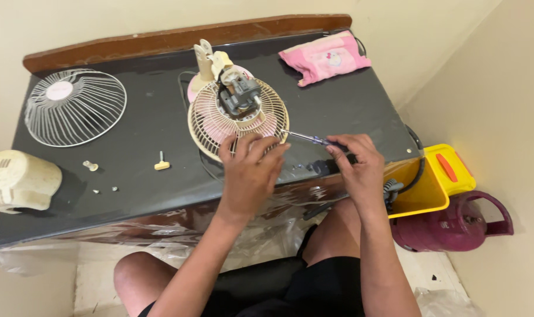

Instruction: The person disassembles a table fan by removing the front grill and unscrewing the motor housing. They use a screwdriver to remove screws and separate the motor from the fan assembly, placing parts on the table.

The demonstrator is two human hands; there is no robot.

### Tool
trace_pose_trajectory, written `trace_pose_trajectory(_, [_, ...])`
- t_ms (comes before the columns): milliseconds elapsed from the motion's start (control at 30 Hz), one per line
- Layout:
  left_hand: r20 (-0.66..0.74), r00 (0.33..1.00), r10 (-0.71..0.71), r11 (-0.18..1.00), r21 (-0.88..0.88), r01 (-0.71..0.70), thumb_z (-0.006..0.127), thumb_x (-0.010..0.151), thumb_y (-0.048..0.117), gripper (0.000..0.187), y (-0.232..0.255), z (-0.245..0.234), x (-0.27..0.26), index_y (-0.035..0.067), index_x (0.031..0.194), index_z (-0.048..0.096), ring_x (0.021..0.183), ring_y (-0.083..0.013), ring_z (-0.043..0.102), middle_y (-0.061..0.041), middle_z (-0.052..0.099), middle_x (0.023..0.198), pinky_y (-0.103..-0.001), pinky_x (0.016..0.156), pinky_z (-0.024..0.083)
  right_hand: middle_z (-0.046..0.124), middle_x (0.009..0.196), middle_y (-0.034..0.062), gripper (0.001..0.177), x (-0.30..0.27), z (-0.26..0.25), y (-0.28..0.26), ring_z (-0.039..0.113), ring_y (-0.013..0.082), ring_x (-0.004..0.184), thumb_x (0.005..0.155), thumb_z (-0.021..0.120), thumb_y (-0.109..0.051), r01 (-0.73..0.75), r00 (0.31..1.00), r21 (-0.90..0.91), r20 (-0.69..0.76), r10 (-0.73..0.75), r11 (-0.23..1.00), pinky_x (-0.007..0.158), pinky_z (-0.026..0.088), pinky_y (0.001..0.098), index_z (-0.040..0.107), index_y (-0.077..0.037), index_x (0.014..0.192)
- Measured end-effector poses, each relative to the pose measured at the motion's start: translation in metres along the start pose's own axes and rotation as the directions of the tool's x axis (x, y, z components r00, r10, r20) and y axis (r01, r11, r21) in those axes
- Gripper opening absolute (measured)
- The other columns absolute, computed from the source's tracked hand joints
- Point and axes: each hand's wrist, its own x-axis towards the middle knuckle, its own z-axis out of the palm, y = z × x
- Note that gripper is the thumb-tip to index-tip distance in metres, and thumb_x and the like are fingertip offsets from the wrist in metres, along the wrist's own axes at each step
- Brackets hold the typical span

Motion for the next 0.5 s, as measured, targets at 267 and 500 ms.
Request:
trace_pose_trajectory(267, [0.015,0.997,0.081,0.988,0.129,-0.082,0.066,0.09,0.012,0.028,0.021,0.046,0.02,0.008,0.116,0.075,0.122,-0.0293,0.056,-0.004,0.068,0.111,-0.058,0.116,0.026,0.075,0.102,0.0079,0.018,0.002,-0.023,0.021,0.065,0.0265,0.099,0.087,0.079,-0.008,0.069,0.995,-0.14,0.076,-0.059,0.988,0.092,0.049,0.0373,0.076,-0.006,0.104])
trace_pose_trajectory(500, [0.028,0.997,0.075,0.996,0.036,-0.076,0.066,0.084,0.009,0.02,0.027,0.075,0.025,0.007,0.1,0.078,0.109,-0.0311,0.059,-0.006,0.068,0.096,-0.063,0.114,0.03,0.074,0.105,0.005,0.019,0.003,-0.034,0.038,0.06,0.0275,0.103,0.087,0.078,-0.012,0.09,0.992,-0.232,0.112,-0.065,0.968,0.094,0.046,0.0382,0.078,-0.01,0.106])
